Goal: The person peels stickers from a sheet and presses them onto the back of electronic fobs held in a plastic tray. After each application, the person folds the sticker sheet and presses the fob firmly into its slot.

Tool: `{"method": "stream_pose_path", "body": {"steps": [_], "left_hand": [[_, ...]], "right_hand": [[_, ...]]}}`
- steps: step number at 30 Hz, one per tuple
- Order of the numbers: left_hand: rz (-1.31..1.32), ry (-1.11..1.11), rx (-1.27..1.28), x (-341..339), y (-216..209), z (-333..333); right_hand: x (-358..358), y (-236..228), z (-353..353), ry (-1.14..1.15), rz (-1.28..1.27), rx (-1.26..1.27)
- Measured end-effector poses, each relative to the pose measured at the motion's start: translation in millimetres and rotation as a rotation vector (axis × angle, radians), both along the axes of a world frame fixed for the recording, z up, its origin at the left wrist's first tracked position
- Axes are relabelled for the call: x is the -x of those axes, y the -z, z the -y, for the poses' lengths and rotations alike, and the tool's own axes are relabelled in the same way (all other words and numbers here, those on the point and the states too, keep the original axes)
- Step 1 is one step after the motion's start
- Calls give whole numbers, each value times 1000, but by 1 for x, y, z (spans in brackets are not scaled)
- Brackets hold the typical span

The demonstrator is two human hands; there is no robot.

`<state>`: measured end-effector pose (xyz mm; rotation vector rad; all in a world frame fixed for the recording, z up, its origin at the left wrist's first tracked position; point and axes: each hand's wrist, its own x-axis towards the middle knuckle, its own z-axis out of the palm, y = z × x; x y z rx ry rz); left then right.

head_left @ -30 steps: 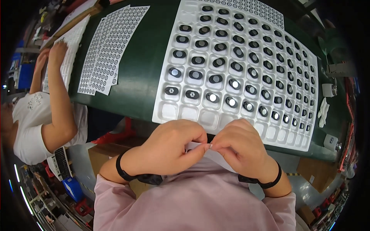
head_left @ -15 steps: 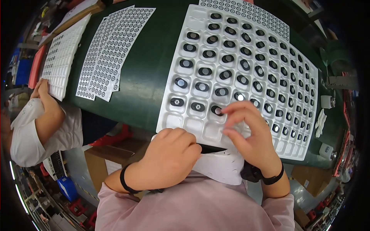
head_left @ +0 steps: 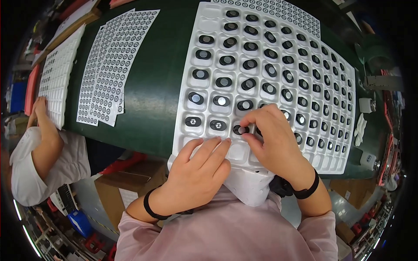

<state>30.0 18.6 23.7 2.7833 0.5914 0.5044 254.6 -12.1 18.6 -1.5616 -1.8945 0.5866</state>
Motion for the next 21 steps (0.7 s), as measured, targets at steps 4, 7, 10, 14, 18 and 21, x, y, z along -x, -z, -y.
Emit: {"method": "stream_pose_path", "body": {"steps": [4, 7, 10, 14, 18, 21], "left_hand": [[-28, 21, -22, -4, -2, -3], [-35, 54, -33, -7, -2, -6], [-43, 77, -38, -9, -1, -5], [-50, 88, -37, -12, 2, -5], [-50, 83, -40, -14, 2, -5], [-58, 86, -46, -14, 1, -5]], "right_hand": [[0, -8, 2, 41, -103, 51], [-6, -17, 1, 86, -58, 61], [-10, -15, 0, 101, -27, 94], [-10, -11, -3, 81, -17, 157], [-10, -6, -4, 60, -23, 163], [-9, -3, -4, 41, -2, 151]]}}
